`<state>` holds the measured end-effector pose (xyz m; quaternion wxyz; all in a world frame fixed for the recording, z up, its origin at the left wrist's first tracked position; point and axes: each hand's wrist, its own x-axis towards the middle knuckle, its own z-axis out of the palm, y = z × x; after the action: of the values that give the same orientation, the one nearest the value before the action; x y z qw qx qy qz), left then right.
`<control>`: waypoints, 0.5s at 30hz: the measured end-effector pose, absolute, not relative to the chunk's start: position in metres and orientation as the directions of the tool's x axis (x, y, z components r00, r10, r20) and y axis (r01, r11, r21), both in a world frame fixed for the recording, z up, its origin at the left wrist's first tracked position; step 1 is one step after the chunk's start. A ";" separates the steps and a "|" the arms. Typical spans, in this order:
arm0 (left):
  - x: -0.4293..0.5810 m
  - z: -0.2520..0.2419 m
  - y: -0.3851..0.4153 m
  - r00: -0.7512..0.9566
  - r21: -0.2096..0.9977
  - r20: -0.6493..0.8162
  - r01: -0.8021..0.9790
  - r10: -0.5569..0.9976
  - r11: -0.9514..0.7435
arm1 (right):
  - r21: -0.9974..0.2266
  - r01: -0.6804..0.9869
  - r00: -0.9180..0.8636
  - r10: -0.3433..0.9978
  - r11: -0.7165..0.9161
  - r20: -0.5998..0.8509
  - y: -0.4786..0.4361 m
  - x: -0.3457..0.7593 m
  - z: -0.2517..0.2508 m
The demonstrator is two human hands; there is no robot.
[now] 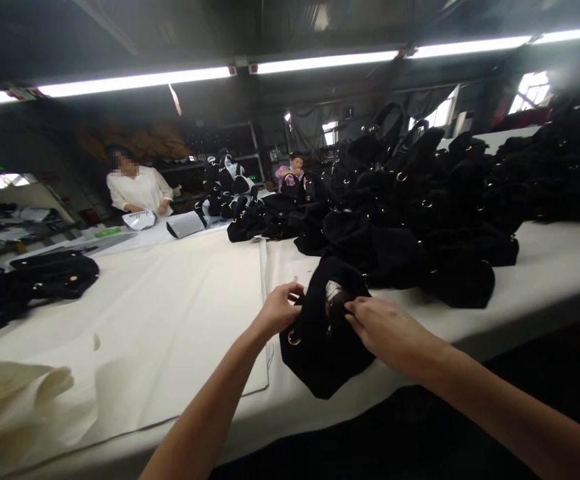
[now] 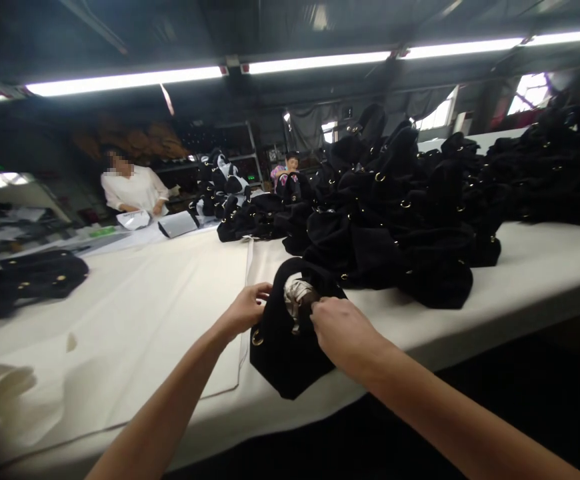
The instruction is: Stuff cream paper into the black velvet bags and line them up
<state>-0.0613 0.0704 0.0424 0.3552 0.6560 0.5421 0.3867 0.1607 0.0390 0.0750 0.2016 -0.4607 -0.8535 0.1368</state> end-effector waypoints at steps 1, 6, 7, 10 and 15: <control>-0.062 0.045 0.073 0.133 0.888 0.107 0.433 0.985 -0.155 | -0.346 0.736 -0.494 0.811 0.582 0.313 0.039 0.161 0.076; -0.060 0.062 0.078 0.324 0.860 0.005 0.482 0.946 -0.170 | -0.164 0.442 -0.764 0.465 0.882 0.447 0.069 0.142 0.068; -0.061 0.064 0.079 0.332 0.836 -0.007 0.519 0.943 -0.177 | -0.168 0.408 -0.790 0.439 0.898 0.427 0.077 0.138 0.066; -0.068 0.067 0.085 0.274 0.754 -0.013 0.634 0.962 -0.171 | -0.139 0.443 -0.783 0.457 0.886 0.423 0.085 0.134 0.064; -0.080 0.065 0.094 0.240 0.576 0.041 0.787 0.970 -0.219 | -0.138 0.589 -0.767 0.605 0.796 0.213 0.078 0.143 0.063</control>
<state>-0.0803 0.0942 0.0655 0.2261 0.7543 0.5824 0.2018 0.1429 0.0784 0.0634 0.1241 -0.3177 -0.9395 0.0313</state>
